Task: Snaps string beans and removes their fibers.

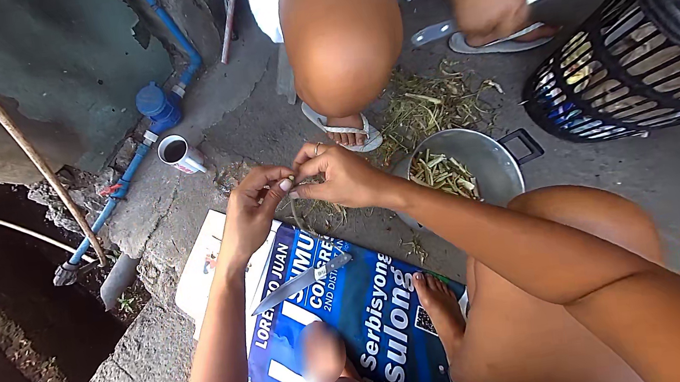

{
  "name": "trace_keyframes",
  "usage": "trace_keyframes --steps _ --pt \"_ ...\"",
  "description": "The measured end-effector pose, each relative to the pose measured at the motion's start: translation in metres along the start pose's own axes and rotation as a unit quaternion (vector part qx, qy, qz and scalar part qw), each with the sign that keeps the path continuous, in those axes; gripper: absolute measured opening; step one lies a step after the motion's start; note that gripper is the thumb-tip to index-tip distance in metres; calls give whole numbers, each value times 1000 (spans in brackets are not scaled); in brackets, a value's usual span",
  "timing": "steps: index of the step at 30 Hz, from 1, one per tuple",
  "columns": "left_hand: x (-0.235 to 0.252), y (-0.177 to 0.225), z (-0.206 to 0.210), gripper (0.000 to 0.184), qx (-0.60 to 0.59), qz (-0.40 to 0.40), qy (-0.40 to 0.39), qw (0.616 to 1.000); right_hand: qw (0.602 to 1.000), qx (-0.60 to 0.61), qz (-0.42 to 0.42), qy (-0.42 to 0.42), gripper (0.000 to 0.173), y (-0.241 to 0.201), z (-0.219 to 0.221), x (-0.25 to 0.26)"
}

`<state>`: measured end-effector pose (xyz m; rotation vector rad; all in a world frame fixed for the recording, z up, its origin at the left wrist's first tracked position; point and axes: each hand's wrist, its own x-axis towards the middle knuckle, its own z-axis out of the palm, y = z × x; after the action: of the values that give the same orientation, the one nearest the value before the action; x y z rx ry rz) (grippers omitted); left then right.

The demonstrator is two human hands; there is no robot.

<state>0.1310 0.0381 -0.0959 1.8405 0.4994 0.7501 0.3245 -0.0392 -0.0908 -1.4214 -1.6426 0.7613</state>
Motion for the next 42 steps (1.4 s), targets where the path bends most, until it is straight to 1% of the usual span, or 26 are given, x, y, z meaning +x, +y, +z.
trace_keyframes --steps 2,4,5,6,8,10,12,14,16,19,21,22,25,26,27,28,30,31,32,33,35,37,39,40,41,42 --pt "0 0 3 21 8 -20 22 1000 1000 -2 2 12 10 1 -1 1" --pt "0 -3 4 28 36 -43 42 998 999 6 30 17 12 0 -5 2" --pt "-1 -5 4 29 50 -54 50 996 999 11 45 20 13 0 -8 3" --pt "-2 -9 4 28 58 -64 51 995 998 17 58 27 14 0 -9 4" --pt "-5 -14 4 27 67 -86 25 994 995 31 89 37 14 0 -13 5" --pt "-6 -16 9 30 81 -117 7 990 991 43 118 50 14 0 -14 6" --pt "-6 -16 15 33 86 -142 2 986 987 54 135 61 15 0 -13 7" --pt "-5 -14 17 28 89 -154 9 984 987 53 141 61 16 0 -14 7" --pt "-4 -14 16 27 99 -163 24 981 990 9 135 47 18 1 -21 8" --pt "-3 -17 8 28 121 -173 45 977 982 -142 124 7 16 1 -37 9" --pt "-4 -20 3 29 128 -185 60 973 956 -257 137 -33 13 1 -44 9" --pt "-4 -21 1 29 126 -192 66 971 939 -299 157 -62 13 0 -44 9" --pt "-4 -23 -2 29 114 -199 77 970 899 -361 215 -127 17 -1 -35 8" --pt "-4 -23 -3 29 113 -199 79 970 896 -367 214 -131 26 3 -32 8" --pt "-4 -23 -3 29 112 -199 79 970 899 -361 208 -134 30 8 -29 8" --pt "-4 -23 -3 30 109 -199 78 971 903 -344 210 -146 27 15 -29 8" --pt "-4 -24 -2 30 102 -197 74 972 918 -280 224 -170 18 30 -32 10" --pt "-3 -25 -1 29 98 -196 71 973 924 -242 237 -180 26 37 -34 11" --pt "-3 -25 0 29 95 -195 69 974 929 -207 252 -177 31 44 -36 10" --pt "-3 -26 1 29 92 -195 67 974 934 -172 268 -162 29 52 -36 9" --pt "-3 -27 2 29 85 -196 64 975 948 -120 277 -103 17 69 -33 7" --pt "-4 -28 3 27 88 -200 65 974 951 -120 278 -67 17 72 -33 7" --pt "-3 -30 4 24 98 -203 63 972 953 -162 252 -49 24 58 -33 8" --pt "-3 -30 5 23 107 -205 59 971 957 -178 227 -41 19 47 -33 8" --pt "-3 -32 6 22 112 -206 57 970 963 -189 187 -30 13 37 -32 6" --pt "-2 -33 7 21 115 -206 55 970 972 -196 129 -16 14 29 -30 4"
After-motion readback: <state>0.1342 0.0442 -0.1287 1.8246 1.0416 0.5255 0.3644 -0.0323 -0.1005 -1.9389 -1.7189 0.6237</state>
